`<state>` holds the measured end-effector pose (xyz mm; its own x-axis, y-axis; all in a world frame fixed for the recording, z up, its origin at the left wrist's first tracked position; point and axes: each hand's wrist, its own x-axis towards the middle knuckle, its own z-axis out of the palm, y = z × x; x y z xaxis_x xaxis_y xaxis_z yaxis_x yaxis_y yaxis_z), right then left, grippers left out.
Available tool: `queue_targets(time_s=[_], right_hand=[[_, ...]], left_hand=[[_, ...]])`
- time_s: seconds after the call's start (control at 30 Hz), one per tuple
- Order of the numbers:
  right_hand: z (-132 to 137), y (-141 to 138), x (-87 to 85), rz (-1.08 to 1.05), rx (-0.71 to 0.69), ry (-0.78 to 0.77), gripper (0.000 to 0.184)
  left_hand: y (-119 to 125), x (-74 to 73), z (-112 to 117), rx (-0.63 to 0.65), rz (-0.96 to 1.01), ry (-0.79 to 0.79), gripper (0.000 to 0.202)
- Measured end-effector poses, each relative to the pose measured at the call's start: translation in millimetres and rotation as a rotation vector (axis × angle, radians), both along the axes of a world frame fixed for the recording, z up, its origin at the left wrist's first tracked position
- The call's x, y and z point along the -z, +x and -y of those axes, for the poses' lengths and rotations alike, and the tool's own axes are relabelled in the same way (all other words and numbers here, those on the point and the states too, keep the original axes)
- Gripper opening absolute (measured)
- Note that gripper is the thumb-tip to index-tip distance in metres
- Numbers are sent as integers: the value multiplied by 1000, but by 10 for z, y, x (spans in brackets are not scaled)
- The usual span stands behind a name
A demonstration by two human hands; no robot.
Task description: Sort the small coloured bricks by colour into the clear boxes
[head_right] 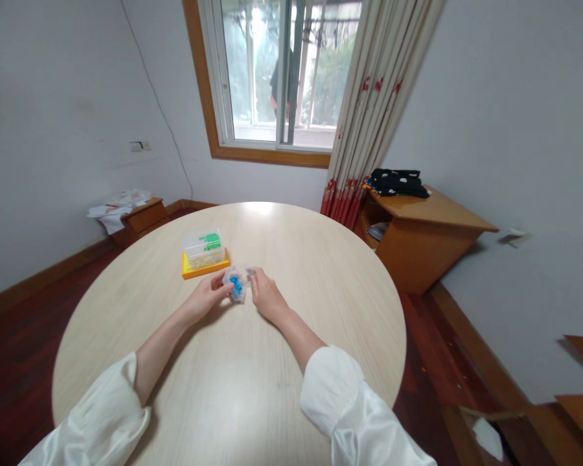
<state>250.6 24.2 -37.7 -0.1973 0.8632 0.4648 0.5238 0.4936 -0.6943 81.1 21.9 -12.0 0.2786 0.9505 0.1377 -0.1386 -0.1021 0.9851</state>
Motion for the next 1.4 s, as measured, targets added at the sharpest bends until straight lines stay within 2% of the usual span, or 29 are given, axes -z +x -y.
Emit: queue_targets(time_s=[0.13,0.23,0.33,0.5,0.7,0.83,0.9,1.03,1.13,1.2,1.3,1.4], right_hand=[[-15,19,31,-52,52,-3,24],[-21,54,11,-57,92,5,23],[-23,85,-15,-44,112,18,25],[-34,125,-6,-48,136,16,26],[-53,148,68,-39,65,5,32],[-68,143,86,-74,53,85,35],[-66,140,59,-116,81,126,31],[-24,129,-57,-240,226,194,24],[34,119,-145,-222,334,341,32],[80,107,-183,-140,371,434,30],[145,75,-206,48,277,463,15],[180,25,-198,223,81,402,23]], left_hand=[[-51,58,-32,-114,-134,73,50],[-57,90,-35,-171,-240,168,45],[-56,98,-18,-202,-266,236,40],[-46,106,19,-188,-285,278,35],[-30,105,44,-115,-323,335,33],[-35,48,63,-105,-289,364,31],[-32,13,72,-140,-261,339,31],[-6,-10,56,-300,-157,224,35],[12,30,8,-364,40,67,42],[15,66,-24,-376,191,-62,45],[13,95,-52,-395,347,-196,40],[17,85,-49,-380,395,-231,30]])
